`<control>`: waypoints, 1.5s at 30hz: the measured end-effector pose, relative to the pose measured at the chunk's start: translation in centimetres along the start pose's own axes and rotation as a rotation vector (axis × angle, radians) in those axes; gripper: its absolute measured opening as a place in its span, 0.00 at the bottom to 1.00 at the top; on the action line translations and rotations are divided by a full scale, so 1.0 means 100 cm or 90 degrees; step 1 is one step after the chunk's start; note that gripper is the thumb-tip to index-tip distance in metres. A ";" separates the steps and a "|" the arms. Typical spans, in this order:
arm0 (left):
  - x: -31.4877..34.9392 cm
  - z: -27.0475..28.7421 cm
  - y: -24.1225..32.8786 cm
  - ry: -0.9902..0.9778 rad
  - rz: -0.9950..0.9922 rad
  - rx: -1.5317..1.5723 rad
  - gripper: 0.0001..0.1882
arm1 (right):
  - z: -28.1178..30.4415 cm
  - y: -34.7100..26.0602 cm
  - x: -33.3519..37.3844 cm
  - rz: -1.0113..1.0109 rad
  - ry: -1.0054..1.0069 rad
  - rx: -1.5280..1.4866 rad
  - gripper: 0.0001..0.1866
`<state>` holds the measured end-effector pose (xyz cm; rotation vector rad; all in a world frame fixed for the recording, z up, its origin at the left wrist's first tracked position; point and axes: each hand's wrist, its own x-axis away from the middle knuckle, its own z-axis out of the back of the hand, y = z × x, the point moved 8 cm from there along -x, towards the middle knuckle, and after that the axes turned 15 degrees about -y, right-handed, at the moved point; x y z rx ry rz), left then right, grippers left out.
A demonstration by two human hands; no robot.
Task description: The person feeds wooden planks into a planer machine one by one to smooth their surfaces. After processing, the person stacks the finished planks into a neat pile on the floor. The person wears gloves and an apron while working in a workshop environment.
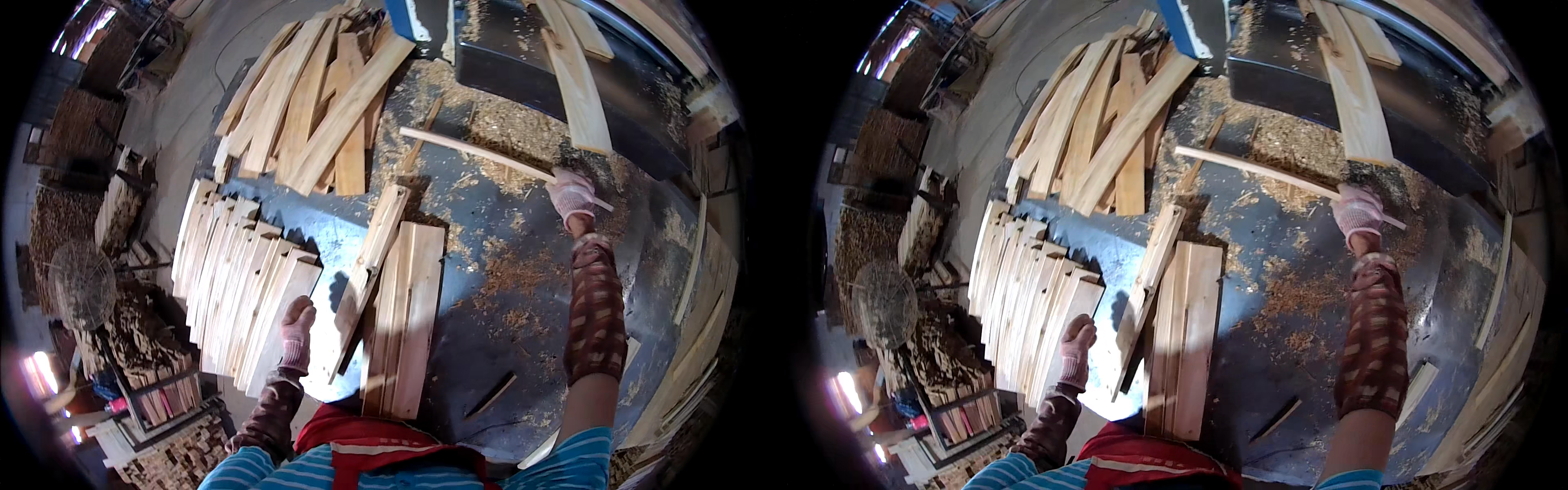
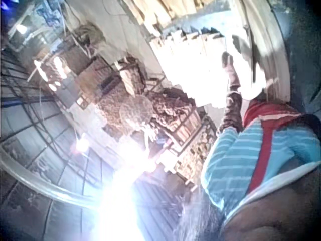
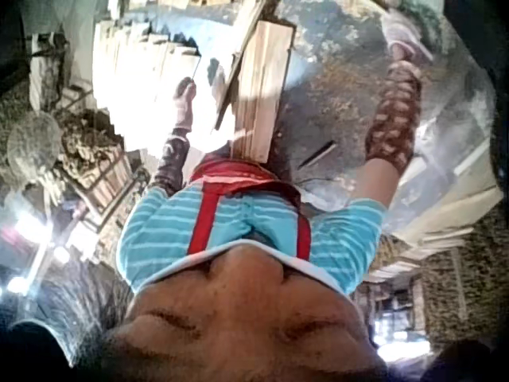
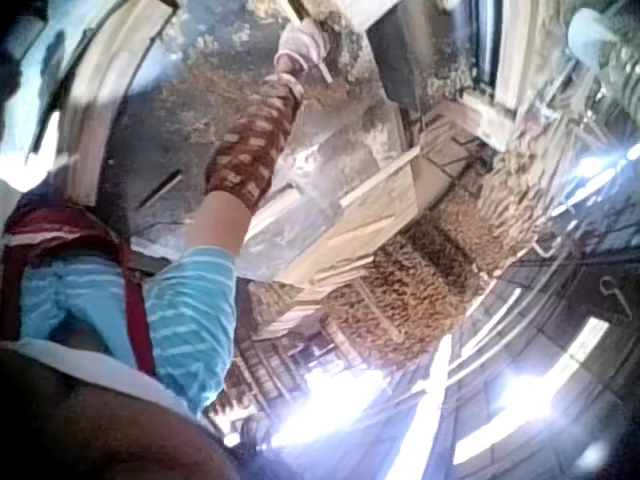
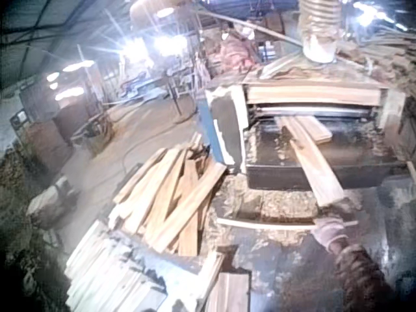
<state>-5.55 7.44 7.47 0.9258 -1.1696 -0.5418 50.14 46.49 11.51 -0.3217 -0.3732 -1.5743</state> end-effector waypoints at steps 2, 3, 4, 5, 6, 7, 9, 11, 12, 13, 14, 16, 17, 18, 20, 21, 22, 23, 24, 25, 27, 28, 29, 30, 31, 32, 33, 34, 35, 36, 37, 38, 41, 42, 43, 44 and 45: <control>0.007 0.011 -0.045 -0.055 -0.075 -0.236 0.37 | -0.011 -0.002 0.002 -0.022 -0.041 -0.035 0.16; 0.019 -0.013 -0.029 -0.101 0.009 -0.365 0.41 | -0.021 0.002 0.014 -0.023 -0.074 -0.118 0.18; 0.027 -0.042 -0.001 -0.162 0.074 -0.502 0.44 | -0.041 0.034 0.035 0.046 0.133 -0.174 0.22; 0.036 -0.043 -0.017 -0.151 0.115 -0.522 0.51 | -0.050 0.018 0.049 0.044 0.010 -0.256 0.25; 0.041 -0.043 -0.027 -0.148 0.036 -0.583 0.51 | -0.060 0.014 0.072 0.025 -0.042 -0.343 0.24; 0.049 -0.040 -0.040 -0.093 -0.046 -0.656 0.52 | -0.064 0.003 0.104 0.062 -0.038 -0.416 0.23; 0.059 -0.043 -0.047 -0.060 -0.062 -0.665 0.53 | -0.066 -0.022 0.175 0.008 -0.046 -0.389 0.23; 0.060 -0.053 -0.034 -0.103 0.067 -0.542 0.53 | -0.123 -0.016 0.239 -0.073 -0.134 -0.568 0.23; 0.057 -0.055 -0.031 -0.111 0.077 -0.585 0.53 | -0.145 -0.024 0.268 -0.097 -0.150 -0.606 0.23; 0.052 -0.056 -0.029 -0.119 0.086 -0.630 0.54 | -0.167 -0.031 0.298 -0.123 -0.165 -0.644 0.23; 0.051 -0.056 -0.027 -0.123 0.096 -0.675 0.55 | -0.189 -0.040 0.326 -0.148 -0.180 -0.679 0.23; 0.051 -0.056 -0.023 -0.143 0.080 -0.569 0.39 | -0.255 -0.050 0.365 -0.083 -0.114 -0.902 0.20; 0.042 -0.047 -0.037 -0.178 0.107 -0.431 0.34 | -0.265 -0.063 0.381 -0.071 -0.084 -0.930 0.19; 0.030 -0.039 -0.052 -0.209 0.135 -0.291 0.28 | -0.271 -0.078 0.396 -0.073 -0.067 -0.961 0.19; 0.014 -0.026 -0.084 -0.147 0.089 -0.115 0.16 | -0.278 -0.093 0.416 -0.084 -0.047 -0.968 0.19; 0.017 -0.030 -0.074 -0.151 0.094 -0.062 0.16 | -0.285 -0.094 0.423 -0.103 -0.037 -0.951 0.19; 0.021 -0.033 -0.063 -0.155 0.101 -0.008 0.16 | -0.290 -0.094 0.426 -0.121 -0.029 -0.932 0.20; 0.029 -0.037 -0.051 -0.178 0.053 0.020 0.14 | -0.280 -0.100 0.430 -0.101 -0.011 -0.965 0.22; 0.038 -0.044 -0.047 -0.198 0.063 0.072 0.13 | -0.270 -0.101 0.434 -0.091 -0.003 -0.984 0.23; 0.049 -0.053 -0.037 -0.221 0.072 0.123 0.13 | -0.250 -0.103 0.439 -0.081 0.007 -1.004 0.24; 0.049 -0.045 -0.045 -0.247 -0.012 0.170 0.13 | -0.236 -0.110 0.442 -0.068 0.000 -0.993 0.26; 0.053 -0.048 -0.040 -0.246 -0.010 0.165 0.13 | -0.240 -0.101 0.441 -0.084 0.003 -0.964 0.27; 0.065 -0.055 -0.030 -0.243 -0.006 0.159 0.13 | -0.247 -0.092 0.439 -0.099 0.001 -0.936 0.28; 0.075 -0.065 -0.017 -0.247 -0.001 0.152 0.13 | -0.264 -0.076 0.435 -0.103 0.032 -0.944 0.28; 0.084 -0.078 -0.009 -0.287 0.020 0.197 0.14 | -0.290 -0.056 0.430 -0.109 0.066 -0.952 0.28; 0.091 -0.086 -0.003 -0.308 0.034 0.195 0.15 | -0.305 -0.044 0.432 -0.115 0.093 -0.960 0.29; 0.097 -0.086 -0.001 -0.311 0.050 0.195 0.15 | -0.278 -0.043 0.445 -0.136 0.016 -0.843 0.26; 0.105 -0.086 0.000 -0.316 0.066 0.196 0.16 | -0.276 -0.039 0.448 -0.145 0.016 -0.749 0.24; 0.116 -0.093 0.016 -0.329 0.030 0.190 0.17 | -0.270 -0.026 0.458 -0.170 0.029 -0.658 0.22; 0.119 -0.095 0.017 -0.334 0.023 0.202 0.18 | -0.265 -0.023 0.465 -0.185 0.038 -0.567 0.20; 0.119 -0.086 0.011 -0.318 0.017 0.219 0.18 | -0.223 -0.046 0.477 -0.201 -0.061 -0.491 0.20; 0.122 -0.091 0.015 -0.327 0.010 0.232 0.19 | -0.208 -0.052 0.483 -0.193 -0.030 -0.457 0.21; 0.140 -0.116 0.033 -0.466 -0.023 0.323 0.23 | -0.209 -0.060 0.485 -0.116 0.020 -0.457 0.23; 0.150 -0.133 0.043 -0.525 -0.030 0.362 0.24 | -0.239 -0.060 0.471 -0.063 0.020 -0.529 0.24; 0.159 -0.143 0.043 -0.552 -0.007 0.365 0.23 | -0.259 -0.063 0.464 0.000 0.014 -0.599 0.24; 0.165 -0.145 0.031 -0.599 0.011 0.393 0.22 | -0.245 -0.089 0.460 0.093 -0.032 -0.767 0.25; 0.168 -0.146 0.013 -0.642 0.027 0.421 0.21 | -0.205 -0.129 0.457 0.191 -0.084 -0.933 0.25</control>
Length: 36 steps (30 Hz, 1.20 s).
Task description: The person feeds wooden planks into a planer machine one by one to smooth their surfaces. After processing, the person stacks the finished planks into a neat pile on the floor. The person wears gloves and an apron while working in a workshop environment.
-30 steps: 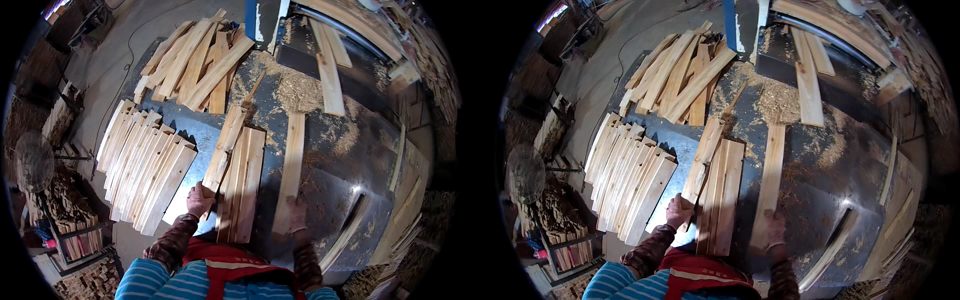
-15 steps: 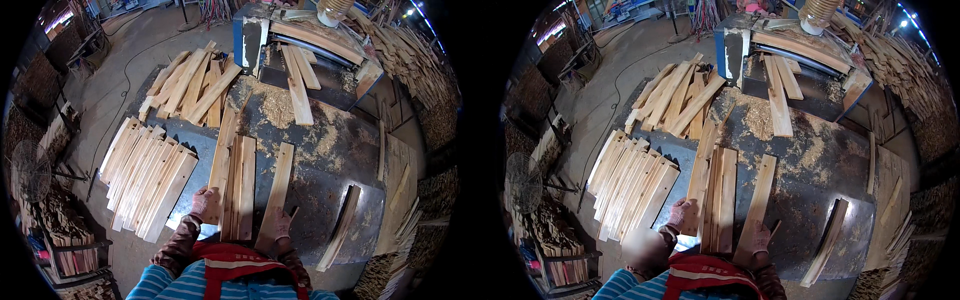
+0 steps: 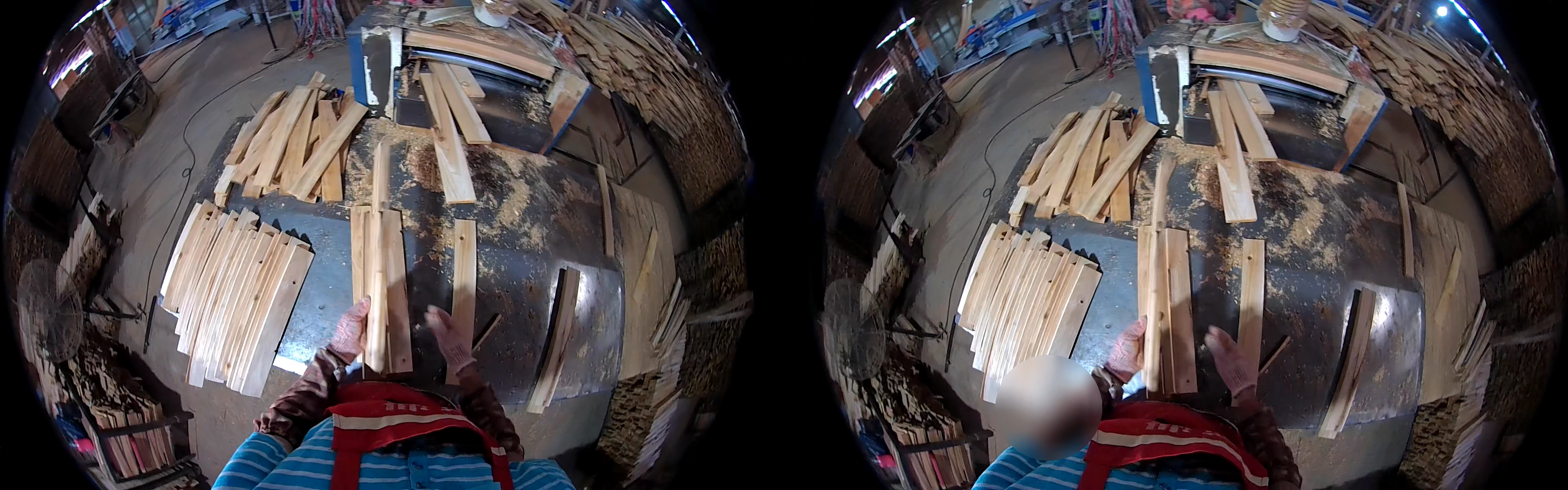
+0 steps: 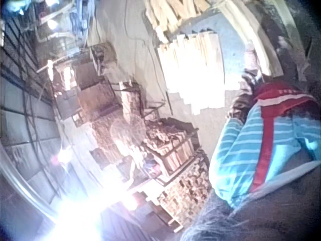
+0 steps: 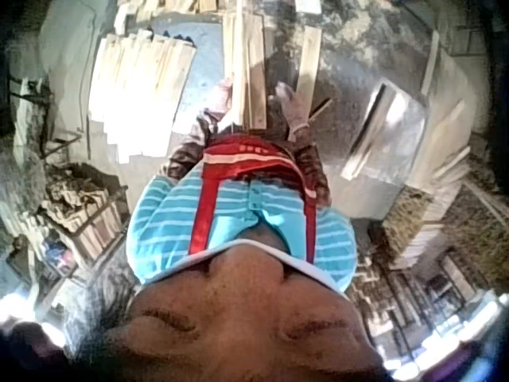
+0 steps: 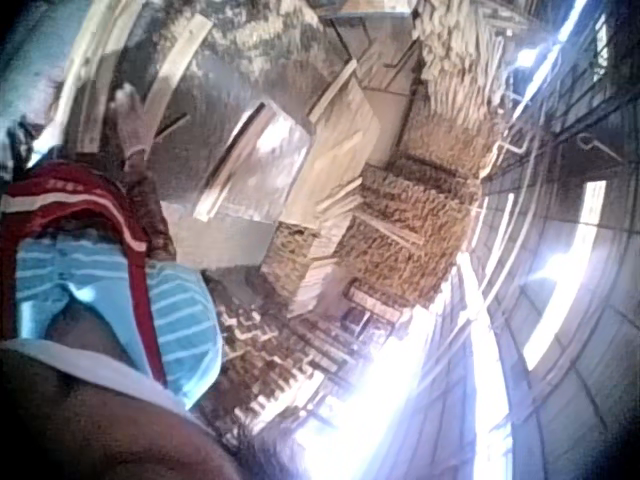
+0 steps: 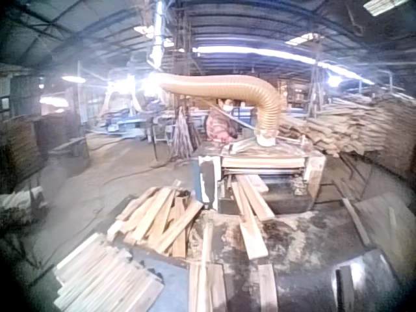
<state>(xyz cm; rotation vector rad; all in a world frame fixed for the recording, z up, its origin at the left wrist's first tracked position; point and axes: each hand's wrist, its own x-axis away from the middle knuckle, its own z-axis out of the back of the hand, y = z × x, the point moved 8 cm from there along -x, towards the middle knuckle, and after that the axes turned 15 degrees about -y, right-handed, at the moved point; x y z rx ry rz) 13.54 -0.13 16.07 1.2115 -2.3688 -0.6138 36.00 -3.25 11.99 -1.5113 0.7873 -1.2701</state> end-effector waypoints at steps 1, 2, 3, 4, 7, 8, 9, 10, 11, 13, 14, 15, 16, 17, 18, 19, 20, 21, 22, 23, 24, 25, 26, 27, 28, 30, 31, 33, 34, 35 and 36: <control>-0.003 -0.001 -0.015 -0.050 0.025 0.045 0.20 | -0.027 -0.038 -0.010 -0.017 -0.055 -0.187 0.25; -0.008 -0.039 -0.030 -0.118 0.061 0.286 0.19 | -0.047 -0.061 -0.016 -0.027 -0.104 -0.381 0.24; -0.007 -0.039 -0.057 -0.163 0.103 0.388 0.17 | -0.052 -0.067 -0.027 -0.027 -0.091 -0.261 0.26; -0.009 -0.022 -0.081 -0.111 0.145 0.226 0.15 | -0.054 -0.068 -0.038 -0.034 -0.067 -0.137 0.29; -0.008 0.055 -0.137 -0.035 0.221 -0.352 0.12 | -0.047 -0.026 -0.064 -0.108 0.025 0.147 0.41; -0.002 0.043 -0.133 0.000 0.322 -0.371 0.13 | -0.039 -0.018 -0.057 -0.184 0.037 0.220 0.45; 0.008 0.024 -0.117 0.043 0.414 -0.391 0.14 | -0.033 -0.026 -0.048 -0.254 0.038 0.298 0.48; 0.021 0.019 -0.108 0.091 0.502 -0.409 0.14 | -0.031 -0.031 -0.039 -0.322 0.033 0.378 0.52; 0.021 0.021 -0.101 0.042 0.438 -0.439 0.15 | -0.031 -0.030 -0.037 -0.333 0.023 0.386 0.53; 0.027 0.038 -0.095 0.077 0.380 -0.385 0.15 | -0.029 -0.021 -0.036 -0.354 0.002 0.400 0.56; 0.033 0.047 -0.095 0.163 0.373 -0.302 0.15 | -0.033 -0.014 -0.038 -0.343 -0.013 0.411 0.56; 0.030 0.048 -0.090 0.182 0.354 -0.280 0.15 | -0.037 -0.004 -0.040 -0.331 -0.027 0.423 0.56; 0.028 0.050 -0.083 0.201 0.334 -0.258 0.14 | -0.041 0.006 -0.041 -0.319 -0.040 0.434 0.56; 0.028 0.056 -0.073 0.226 0.308 -0.235 0.13 | -0.053 0.010 -0.045 -0.322 -0.118 0.516 0.55; 0.024 0.060 -0.064 0.244 0.283 -0.214 0.13 | -0.057 0.014 -0.042 -0.263 -0.076 0.556 0.53; 0.020 0.063 -0.055 0.257 0.266 -0.240 0.12 | -0.061 0.017 -0.038 -0.203 -0.033 0.594 0.51; 0.020 0.070 -0.048 0.277 0.246 -0.263 0.12 | -0.063 0.017 -0.037 -0.188 -0.041 0.561 0.48; 0.013 0.074 -0.039 0.290 0.223 -0.287 0.12 | -0.057 0.012 -0.037 -0.172 -0.042 0.530 0.45; 0.010 0.075 -0.030 0.296 0.199 -0.307 0.10 | -0.050 0.007 -0.040 -0.156 -0.042 0.498 0.42; 0.002 0.088 -0.027 0.320 0.213 -0.324 0.09 | -0.038 0.001 -0.044 -0.131 0.003 0.459 0.39; -0.012 0.097 -0.019 0.299 0.220 -0.353 0.12 | -0.024 0.003 -0.047 -0.109 0.048 0.419 0.36; -0.028 0.105 -0.013 0.278 0.227 -0.382 0.15 | -0.007 0.004 -0.055 -0.087 0.092 0.377 0.34; -0.053 0.097 -0.001 0.250 0.212 -0.444 0.16 | 0.016 0.003 -0.064 -0.050 0.177 0.331 0.30; -0.085 0.080 0.014 0.224 0.198 -0.506 0.18 | 0.040 -0.010 -0.072 -0.030 0.245 0.403 0.30; -0.111 0.067 0.026 0.200 0.185 -0.565 0.20 | 0.064 -0.032 -0.081 -0.010 0.309 0.475 0.29; -0.161 0.073 0.035 0.187 0.080 -0.511 0.34 | 0.110 -0.077 -0.107 0.101 0.359 0.155 0.28; -0.192 0.066 0.037 0.189 0.066 -0.474 0.34 | 0.132 -0.099 -0.119 0.153 0.380 0.061 0.27; -0.246 0.060 0.040 0.193 0.033 -0.403 0.33 | 0.174 -0.131 -0.150 0.255 0.408 -0.002 0.26; -0.278 0.062 0.030 0.107 0.017 -0.296 0.31 | 0.190 -0.127 -0.181 0.260 0.364 -0.175 0.29; -0.311 0.069 0.027 0.024 -0.005 -0.192 0.29 | 0.196 -0.125 -0.216 0.266 0.304 -0.346 0.32; -0.324 0.075 0.024 0.100 0.064 -0.236 0.24 | 0.199 -0.135 -0.230 0.209 0.350 -0.301 0.39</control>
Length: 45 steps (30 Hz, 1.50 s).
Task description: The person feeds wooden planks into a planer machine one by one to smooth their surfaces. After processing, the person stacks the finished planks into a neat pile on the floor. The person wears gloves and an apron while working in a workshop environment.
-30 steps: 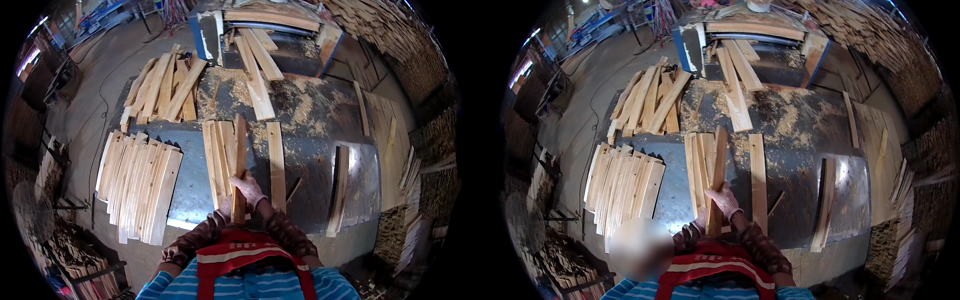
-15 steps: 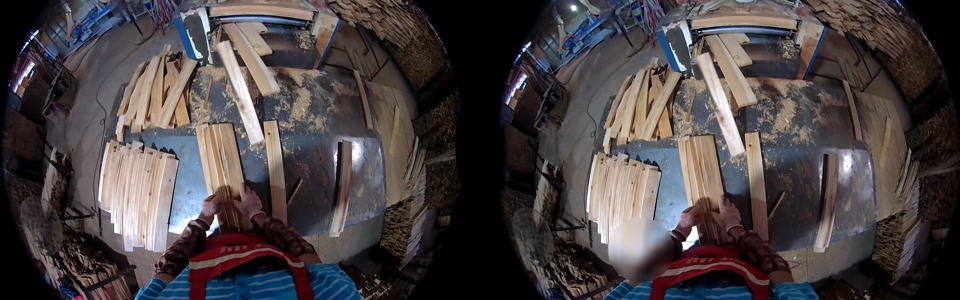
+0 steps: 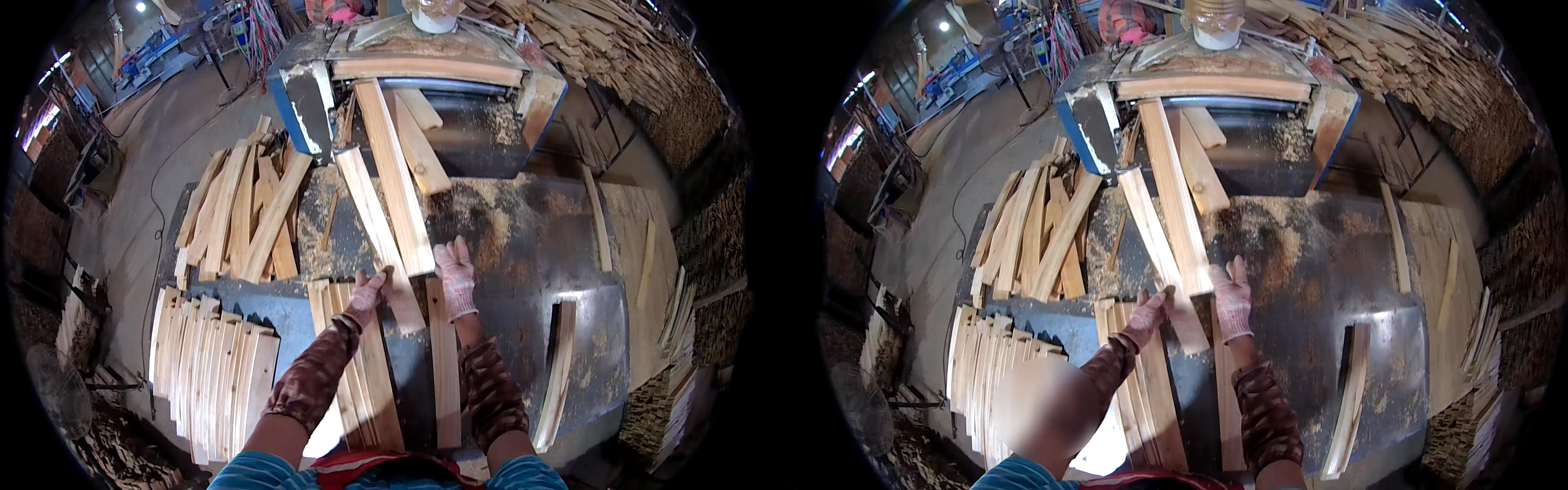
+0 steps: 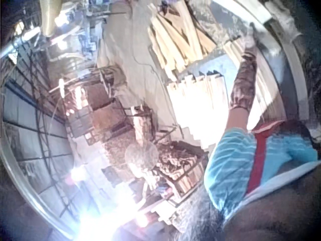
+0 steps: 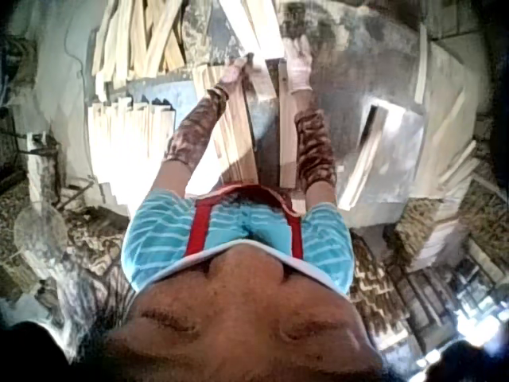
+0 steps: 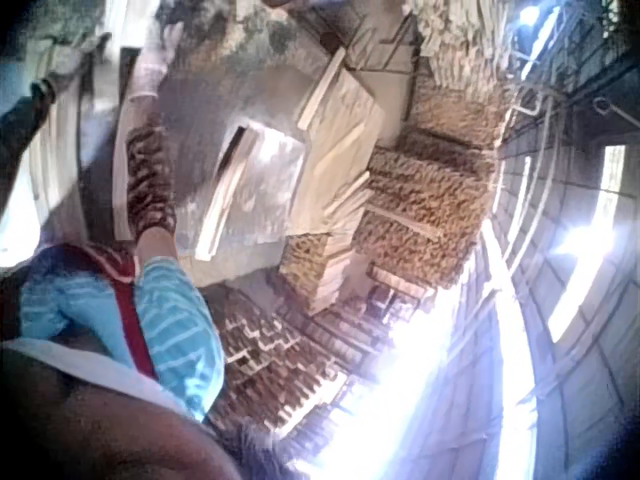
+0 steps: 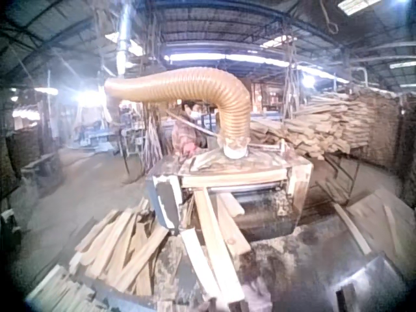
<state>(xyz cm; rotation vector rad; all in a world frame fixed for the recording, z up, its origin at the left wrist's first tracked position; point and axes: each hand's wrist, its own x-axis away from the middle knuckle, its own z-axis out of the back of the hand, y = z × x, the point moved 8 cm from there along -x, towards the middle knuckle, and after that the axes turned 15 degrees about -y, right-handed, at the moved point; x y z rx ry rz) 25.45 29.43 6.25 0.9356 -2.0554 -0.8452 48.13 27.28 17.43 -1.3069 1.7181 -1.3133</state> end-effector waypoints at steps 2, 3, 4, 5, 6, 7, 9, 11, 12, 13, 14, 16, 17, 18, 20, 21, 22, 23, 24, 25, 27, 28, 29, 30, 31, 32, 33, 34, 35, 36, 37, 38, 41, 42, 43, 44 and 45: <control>-0.033 -0.022 0.003 -0.009 -0.039 0.039 0.21 | -0.001 0.010 -0.029 -0.062 -0.050 0.149 0.44; -0.038 -0.011 -0.001 0.008 -0.065 0.059 0.20 | -0.025 0.016 -0.037 -0.081 -0.105 0.197 0.45; -0.039 0.007 -0.009 0.073 -0.025 -0.012 0.13 | -0.043 0.033 -0.028 -0.178 -0.187 0.130 0.39; -0.041 -0.010 -0.013 0.075 -0.023 0.022 0.09 | -0.031 0.025 -0.029 -0.077 -0.197 0.388 0.29; -0.030 -0.014 -0.011 0.072 -0.020 -0.015 0.09 | -0.030 0.032 -0.022 -0.098 -0.228 0.304 0.25; -0.017 -0.016 -0.008 0.068 -0.017 -0.052 0.09 | -0.027 0.038 -0.013 -0.118 -0.257 0.220 0.21; 0.018 -0.013 -0.005 0.029 0.068 -0.040 0.08 | -0.018 0.038 0.019 -0.118 -0.259 0.307 0.20; 0.059 -0.007 0.012 0.052 0.016 -0.050 0.08 | -0.013 0.047 0.060 -0.172 -0.269 0.293 0.19; 0.072 0.007 0.009 0.049 0.000 -0.034 0.09 | -0.012 0.059 0.086 -0.229 -0.276 0.235 0.19; 0.085 0.021 0.005 0.047 -0.017 -0.018 0.10 | -0.011 0.071 0.115 -0.287 -0.281 0.178 0.19; 0.097 0.015 0.006 0.038 0.002 -0.041 0.11 | 0.004 0.075 0.143 -0.277 -0.264 0.226 0.17; 0.122 -0.004 0.022 0.021 0.039 -0.086 0.13 | 0.035 0.088 0.201 -0.261 -0.233 0.321 0.14; 0.133 0.000 0.021 0.021 0.059 -0.094 0.15 | 0.042 0.100 0.226 -0.300 -0.255 0.421 0.14; 0.141 0.004 0.019 0.017 0.078 -0.102 0.16 | 0.049 0.110 0.248 -0.336 -0.274 0.522 0.15; 0.158 -0.014 0.025 -0.029 0.063 -0.097 0.18 | 0.061 0.121 0.288 -0.365 -0.305 0.670 0.17; 0.166 -0.016 0.026 -0.017 0.073 -0.112 0.19 | 0.058 0.114 0.296 -0.396 -0.304 0.690 0.19; 0.174 -0.018 0.027 -0.005 0.084 -0.126 0.19 | 0.055 0.108 0.300 -0.428 -0.304 0.709 0.21; 0.181 -0.017 0.028 0.005 0.090 -0.143 0.20 | 0.051 0.100 0.302 -0.455 -0.302 0.729 0.23; 0.186 -0.011 0.023 0.016 0.111 -0.176 0.20 | 0.045 0.091 0.305 -0.389 -0.301 0.745 0.27; 0.193 -0.007 0.021 0.016 0.123 -0.187 0.21 | 0.043 0.088 0.308 -0.380 -0.283 0.710 0.28; 0.198 -0.009 0.028 0.009 0.144 -0.211 0.22 | 0.037 0.076 0.302 -0.354 -0.240 0.639 0.31; 0.200 -0.009 0.036 -0.004 0.086 -0.252 0.22 | 0.036 0.072 0.307 -0.371 -0.245 0.583 0.33; 0.199 -0.015 0.058 -0.035 0.042 -0.368 0.22 | 0.043 0.079 0.306 -0.360 -0.245 0.555 0.33; 0.195 -0.018 0.085 -0.071 -0.003 -0.482 0.21 | 0.057 0.098 0.308 -0.351 -0.241 0.528 0.33; 0.192 -0.009 0.125 -0.127 -0.171 -0.651 0.19 | 0.060 0.110 0.310 -0.344 -0.254 0.500 0.32; 0.186 0.013 0.159 -0.083 -0.220 -0.699 0.19 | 0.063 0.109 0.312 -0.347 -0.252 0.528 0.31; 0.178 0.045 0.201 0.024 -0.223 -0.659 0.21 | 0.063 0.108 0.314 -0.352 -0.250 0.554 0.30; 0.174 0.080 0.245 0.145 -0.237 -0.589 0.23 | 0.062 0.106 0.316 -0.356 -0.251 0.580 0.29; 0.176 0.112 0.287 0.240 -0.271 -0.520 0.27 | 0.057 0.106 0.316 -0.317 -0.279 0.668 0.28; 0.176 0.133 0.318 0.295 -0.303 -0.466 0.30 | 0.052 0.110 0.317 -0.277 -0.303 0.754 0.28; 0.170 0.135 0.332 0.293 -0.322 -0.438 0.34 | 0.049 0.113 0.316 -0.236 -0.322 0.840 0.27; 0.151 0.101 0.317 0.227 -0.297 -0.431 0.37 | 0.054 0.109 0.319 -0.242 -0.280 0.865 0.28; 0.118 0.014 0.244 -0.032 -0.209 -0.432 0.43 | 0.041 0.097 0.319 -0.207 -0.196 0.920 0.31; 0.104 -0.003 0.207 -0.027 -0.047 -0.501 0.47 | 0.040 0.103 0.318 -0.179 -0.173 0.928 0.33; 0.092 -0.001 0.171 -0.063 -0.099 -0.366 0.51 | 0.027 0.108 0.311 -0.137 -0.171 0.931 0.35; 0.075 -0.001 0.139 -0.089 -0.069 -0.361 0.56 | 0.017 0.105 0.306 -0.169 -0.191 0.927 0.36; 0.060 -0.027 0.113 -0.116 -0.036 -0.348 0.56 | 0.018 0.098 0.300 -0.203 -0.182 0.919 0.36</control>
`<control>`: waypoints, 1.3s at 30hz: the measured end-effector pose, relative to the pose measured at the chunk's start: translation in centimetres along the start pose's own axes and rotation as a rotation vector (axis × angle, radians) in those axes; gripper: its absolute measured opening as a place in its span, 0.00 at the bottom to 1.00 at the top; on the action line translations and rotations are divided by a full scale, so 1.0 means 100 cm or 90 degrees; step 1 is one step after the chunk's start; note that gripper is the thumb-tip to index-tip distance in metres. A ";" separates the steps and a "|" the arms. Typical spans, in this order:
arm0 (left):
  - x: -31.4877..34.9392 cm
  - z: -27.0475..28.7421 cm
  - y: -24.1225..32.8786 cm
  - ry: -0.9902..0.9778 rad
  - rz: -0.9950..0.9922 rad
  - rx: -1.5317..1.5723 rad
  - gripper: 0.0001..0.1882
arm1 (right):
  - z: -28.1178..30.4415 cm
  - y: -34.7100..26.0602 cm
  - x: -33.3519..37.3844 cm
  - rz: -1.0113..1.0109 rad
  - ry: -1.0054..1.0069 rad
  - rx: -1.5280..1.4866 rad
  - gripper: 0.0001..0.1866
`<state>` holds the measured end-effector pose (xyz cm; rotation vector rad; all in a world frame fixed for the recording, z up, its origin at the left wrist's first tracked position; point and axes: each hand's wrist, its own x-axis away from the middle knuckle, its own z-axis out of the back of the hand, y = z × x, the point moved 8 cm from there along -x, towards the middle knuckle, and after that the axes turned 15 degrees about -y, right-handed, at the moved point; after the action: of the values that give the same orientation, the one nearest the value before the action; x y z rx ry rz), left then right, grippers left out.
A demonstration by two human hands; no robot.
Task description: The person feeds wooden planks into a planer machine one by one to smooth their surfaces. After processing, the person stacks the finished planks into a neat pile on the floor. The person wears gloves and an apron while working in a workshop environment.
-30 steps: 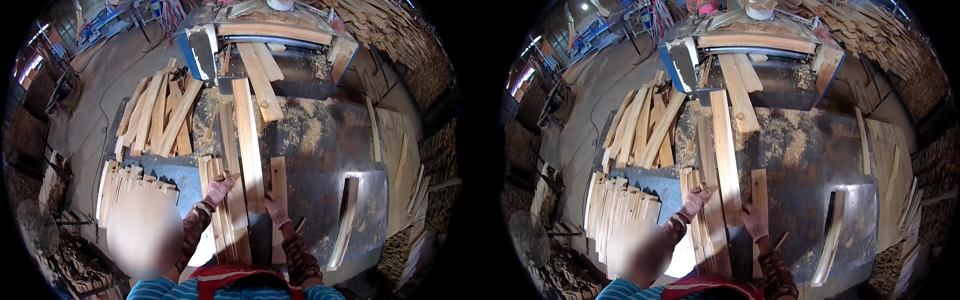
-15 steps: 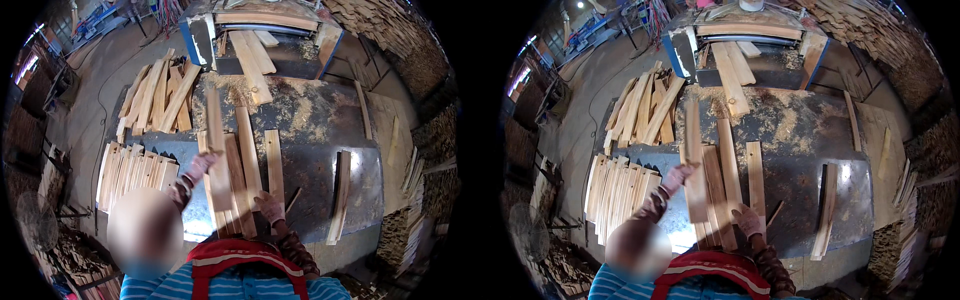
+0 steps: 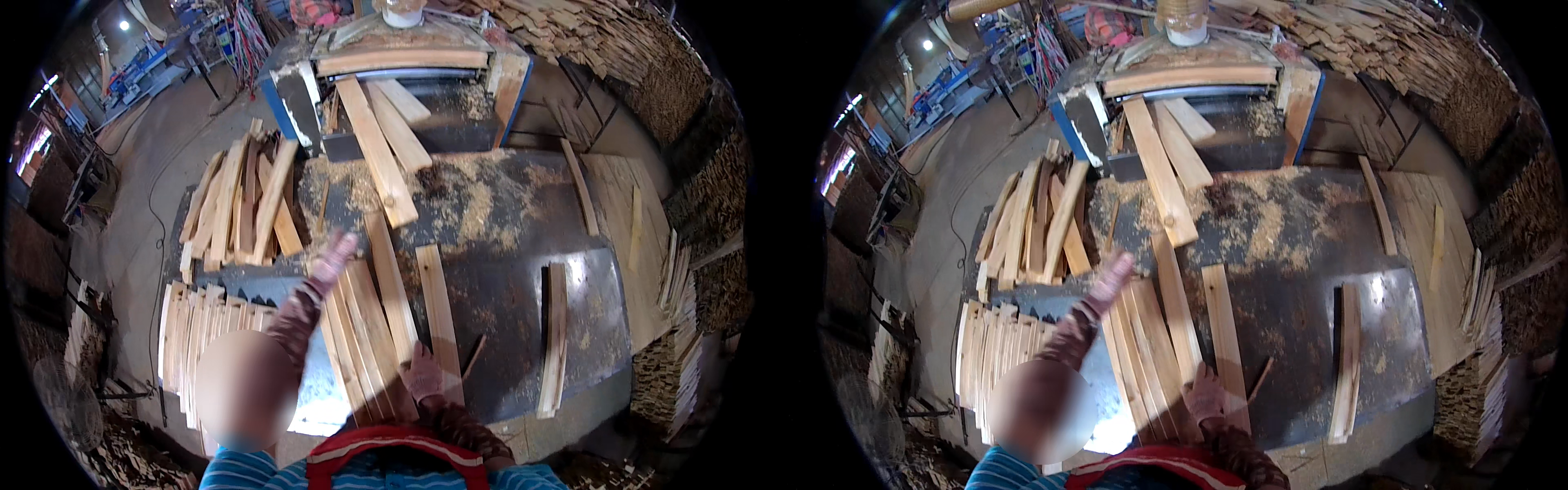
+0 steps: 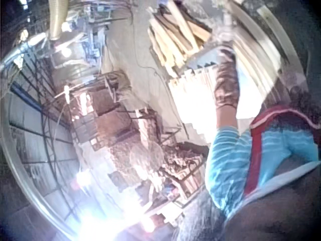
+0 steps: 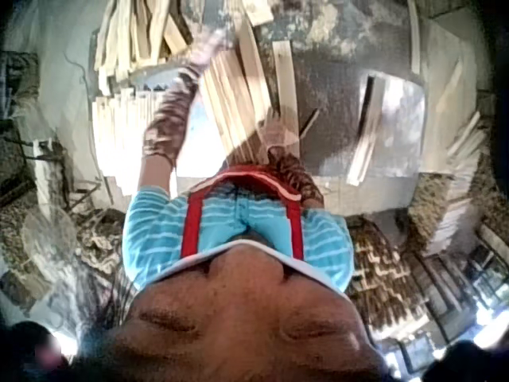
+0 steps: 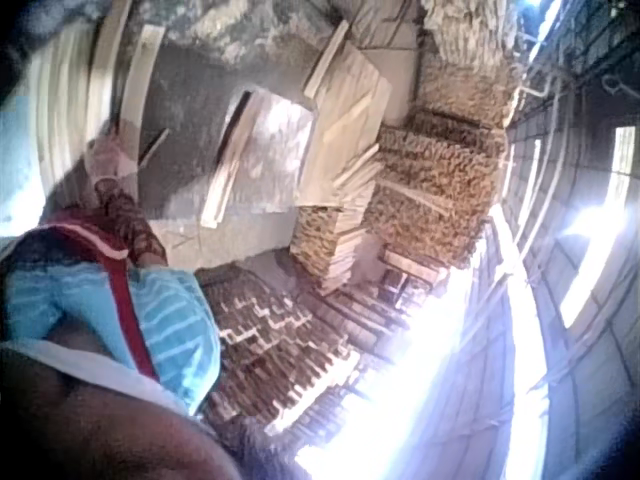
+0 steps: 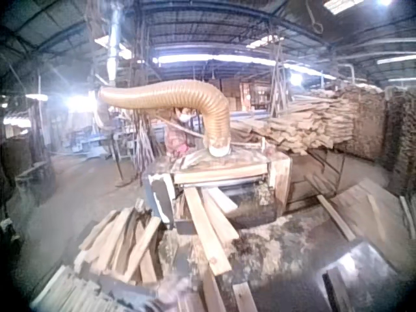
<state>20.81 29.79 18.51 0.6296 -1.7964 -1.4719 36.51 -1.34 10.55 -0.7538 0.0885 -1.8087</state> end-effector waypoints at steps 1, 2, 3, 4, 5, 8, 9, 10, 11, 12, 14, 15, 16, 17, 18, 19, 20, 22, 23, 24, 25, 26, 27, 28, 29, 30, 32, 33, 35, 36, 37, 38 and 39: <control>-0.015 -0.010 -0.025 -0.028 0.001 0.151 0.53 | 0.005 -0.009 -0.003 -0.003 -0.020 -0.005 0.36; -0.040 -0.036 -0.029 -0.045 0.002 0.249 0.49 | 0.009 -0.004 -0.007 -0.030 -0.036 -0.014 0.37; -0.058 -0.056 -0.033 -0.046 0.004 0.346 0.46 | 0.010 -0.001 -0.013 -0.048 -0.051 -0.039 0.36; -0.072 -0.082 -0.021 -0.022 0.004 0.388 0.42 | 0.010 0.010 -0.018 -0.076 -0.064 -0.067 0.35; -0.086 -0.090 -0.019 -0.076 -0.012 0.421 0.40 | 0.008 0.015 -0.024 -0.087 -0.084 -0.088 0.35; -0.110 -0.114 0.004 -0.047 -0.002 0.446 0.24 | -0.019 0.041 -0.048 -0.038 -0.250 -0.214 0.31; -0.110 -0.107 -0.004 -0.018 0.035 0.435 0.23 | -0.023 0.044 -0.056 -0.046 -0.277 -0.206 0.26; -0.107 -0.098 -0.013 0.012 0.071 0.426 0.22 | -0.024 0.045 -0.061 -0.018 -0.267 -0.383 0.24; -0.102 -0.103 0.001 -0.025 0.057 0.391 0.23 | -0.028 0.052 -0.058 -0.004 -0.250 -0.568 0.22; -0.093 -0.099 0.009 -0.046 0.043 0.347 0.22 | -0.045 0.063 -0.058 0.006 -0.243 -0.724 0.20; -0.063 -0.078 0.007 -0.014 0.048 0.346 0.21 | -0.060 0.079 -0.062 0.072 -0.213 -0.725 0.19; -0.045 -0.069 0.004 -0.024 0.068 0.354 0.21 | -0.046 0.077 -0.064 0.126 -0.189 -0.572 0.21; -0.026 -0.065 0.003 -0.040 0.069 0.397 0.20 | -0.037 0.071 -0.065 0.179 -0.165 -0.417 0.22; -0.003 -0.059 0.001 -0.008 0.057 0.411 0.20 | -0.029 0.065 -0.062 0.098 -0.150 -0.613 0.20; 0.013 -0.059 0.002 0.010 0.043 0.421 0.20 | -0.017 0.058 -0.056 0.004 -0.117 -0.806 0.19; 0.024 -0.065 0.004 -0.008 0.050 0.428 0.20 | -0.020 0.058 -0.051 -0.088 -0.158 -0.933 0.17; 0.036 -0.074 0.004 -0.026 0.059 0.436 0.21 | -0.019 0.058 -0.051 -0.093 -0.174 -0.920 0.18; 0.071 -0.076 -0.012 -0.004 0.067 0.455 0.21 | 0.014 0.012 -0.029 -0.077 -0.234 -1.076 0.18; 0.086 -0.081 -0.020 0.013 0.070 0.460 0.22 | 0.019 0.006 -0.021 -0.118 -0.289 -1.028 0.19; 0.098 -0.086 -0.026 0.026 0.072 0.462 0.22 | 0.019 0.008 -0.012 -0.154 -0.339 -0.980 0.20; 0.114 -0.091 -0.035 0.044 0.079 0.461 0.22 | 0.014 0.000 -0.007 -0.047 -0.418 -0.992 0.24; 0.125 -0.098 -0.041 0.052 0.091 0.452 0.22 | 0.006 -0.009 -0.001 0.043 -0.496 -1.155 0.25; 0.138 -0.106 -0.051 0.058 0.109 0.447 0.22 | -0.001 -0.014 0.009 0.138 -0.566 -1.315 0.27; 0.152 -0.113 -0.062 0.062 0.127 0.441 0.22 | -0.003 -0.015 0.020 0.247 -0.628 -1.471 0.29; 0.166 -0.117 -0.085 0.071 0.142 0.448 0.22 | -0.008 -0.018 0.026 0.252 -0.688 -1.557 0.35; 0.180 -0.132 -0.086 0.053 0.142 0.450 0.24 | -0.006 -0.017 0.028 0.207 -0.616 -1.581 0.37; 0.206 -0.160 -0.110 -0.026 0.183 0.482 0.26 | 0.002 -0.015 0.034 0.123 -0.479 -1.612 0.40; 0.219 -0.168 -0.121 -0.004 0.172 0.509 0.29 | 0.008 -0.019 0.037 0.136 -0.473 -1.644 0.41; 0.235 -0.182 -0.138 0.019 0.178 0.575 0.24 | 0.018 -0.023 0.044 0.163 -0.460 -1.708 0.43; 0.241 -0.185 -0.142 0.031 0.180 0.607 0.22 | 0.020 -0.024 0.046 0.142 -0.459 -1.721 0.44; 0.244 -0.186 -0.144 0.009 0.187 0.592 0.29 | 0.022 -0.024 0.049 0.120 -0.459 -1.734 0.45; 0.244 -0.185 -0.142 0.003 0.177 0.586 0.29 | 0.022 -0.023 0.051 0.099 -0.458 -1.744 0.45; 0.245 -0.184 -0.139 -0.003 0.166 0.580 0.28 | 0.025 -0.023 0.051 0.142 -0.457 -1.709 0.46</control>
<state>18.98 -3.18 12.07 0.7665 -2.4141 -0.4217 35.04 -4.21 15.72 -2.6683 2.1246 0.0864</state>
